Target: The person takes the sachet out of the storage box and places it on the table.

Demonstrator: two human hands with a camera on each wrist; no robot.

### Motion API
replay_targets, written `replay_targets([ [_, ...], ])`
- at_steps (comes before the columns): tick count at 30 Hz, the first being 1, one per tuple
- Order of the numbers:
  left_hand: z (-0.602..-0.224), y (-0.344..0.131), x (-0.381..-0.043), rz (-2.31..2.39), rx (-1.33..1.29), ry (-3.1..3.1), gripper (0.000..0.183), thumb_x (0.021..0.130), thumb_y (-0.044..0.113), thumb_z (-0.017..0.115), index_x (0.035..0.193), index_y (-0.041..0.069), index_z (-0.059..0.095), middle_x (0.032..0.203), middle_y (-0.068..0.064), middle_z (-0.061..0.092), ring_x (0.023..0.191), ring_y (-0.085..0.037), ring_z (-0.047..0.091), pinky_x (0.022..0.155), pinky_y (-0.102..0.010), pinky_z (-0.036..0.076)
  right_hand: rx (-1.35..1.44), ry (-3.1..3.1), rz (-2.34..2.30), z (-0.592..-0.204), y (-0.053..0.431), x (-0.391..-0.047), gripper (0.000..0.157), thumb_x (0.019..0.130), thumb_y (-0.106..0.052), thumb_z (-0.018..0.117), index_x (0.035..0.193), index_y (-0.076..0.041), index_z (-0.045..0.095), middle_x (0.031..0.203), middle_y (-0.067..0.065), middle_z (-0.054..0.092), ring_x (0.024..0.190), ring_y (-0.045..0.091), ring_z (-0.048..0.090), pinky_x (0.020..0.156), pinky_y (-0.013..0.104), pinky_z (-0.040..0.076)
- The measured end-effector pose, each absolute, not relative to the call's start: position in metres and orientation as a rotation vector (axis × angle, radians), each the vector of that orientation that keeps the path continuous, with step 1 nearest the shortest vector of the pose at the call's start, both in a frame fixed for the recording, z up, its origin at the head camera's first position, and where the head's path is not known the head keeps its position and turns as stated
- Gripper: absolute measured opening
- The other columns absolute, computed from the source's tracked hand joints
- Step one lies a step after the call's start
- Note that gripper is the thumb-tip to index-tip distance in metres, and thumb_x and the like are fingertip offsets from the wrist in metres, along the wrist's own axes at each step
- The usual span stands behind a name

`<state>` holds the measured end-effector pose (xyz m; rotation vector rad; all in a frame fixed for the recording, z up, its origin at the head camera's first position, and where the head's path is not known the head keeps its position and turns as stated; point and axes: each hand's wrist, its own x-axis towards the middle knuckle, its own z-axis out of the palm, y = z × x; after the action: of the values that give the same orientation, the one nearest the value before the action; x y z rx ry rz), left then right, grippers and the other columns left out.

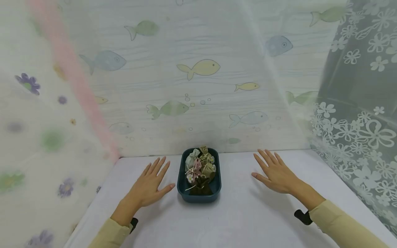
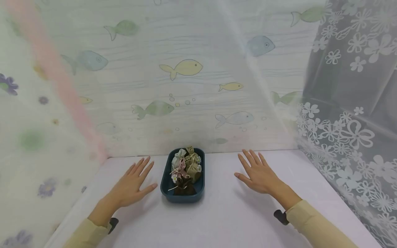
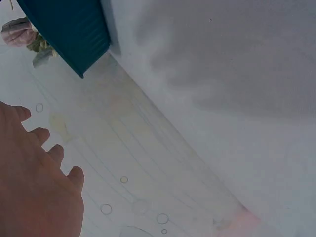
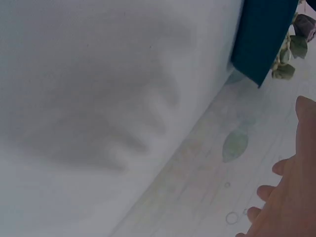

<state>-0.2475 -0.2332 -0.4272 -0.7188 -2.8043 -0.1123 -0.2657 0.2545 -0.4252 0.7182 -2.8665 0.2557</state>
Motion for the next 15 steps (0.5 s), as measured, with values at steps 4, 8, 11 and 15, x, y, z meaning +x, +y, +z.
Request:
replay_targets([
  [4,-0.429,-0.232,-0.248,-0.144,-0.749,-2.799,0.090,0.101,0.066,0.046,0.164,0.007,0.023,0.171,-0.012,0.012,0.156,-0.034,0.016,0.124,-0.054,0.018,0.747,-2.848,0.283,-0.425,0.245,-0.265,0.080,0.106,-0.054,0.047,0.162,-0.002,0.025,0.169,0.022,0.017,0.155,0.044,0.010,0.123,0.061,0.007],
  [8,-0.433,-0.231,-0.249,-0.157,-0.771,-2.795,0.091,0.101,0.068,0.045,0.164,0.007,0.020,0.172,-0.011,0.011,0.157,-0.033,0.016,0.124,-0.053,0.019,0.777,-2.838,0.287,-0.426,0.236,-0.265,0.080,0.106,-0.054,0.048,0.162,-0.002,0.025,0.169,0.020,0.017,0.155,0.042,0.011,0.123,0.060,0.008],
  [11,-0.436,-0.230,-0.249,-0.179,-0.792,-2.789,0.091,0.101,0.068,0.044,0.164,0.007,0.021,0.171,-0.011,0.012,0.156,-0.033,0.017,0.124,-0.053,0.021,0.799,-2.825,0.285,-0.427,0.230,-0.264,0.079,0.105,-0.054,0.049,0.162,-0.002,0.027,0.169,0.020,0.018,0.155,0.042,0.014,0.123,0.061,0.010],
  [15,-0.439,-0.228,-0.249,-0.236,-0.820,-2.768,0.089,0.101,0.065,0.048,0.163,0.005,0.023,0.170,-0.013,0.016,0.155,-0.034,0.021,0.121,-0.055,0.026,0.825,-2.809,0.292,-0.430,0.223,-0.264,0.079,0.105,-0.053,0.050,0.161,-0.003,0.028,0.168,0.020,0.020,0.154,0.043,0.017,0.123,0.061,0.012],
])
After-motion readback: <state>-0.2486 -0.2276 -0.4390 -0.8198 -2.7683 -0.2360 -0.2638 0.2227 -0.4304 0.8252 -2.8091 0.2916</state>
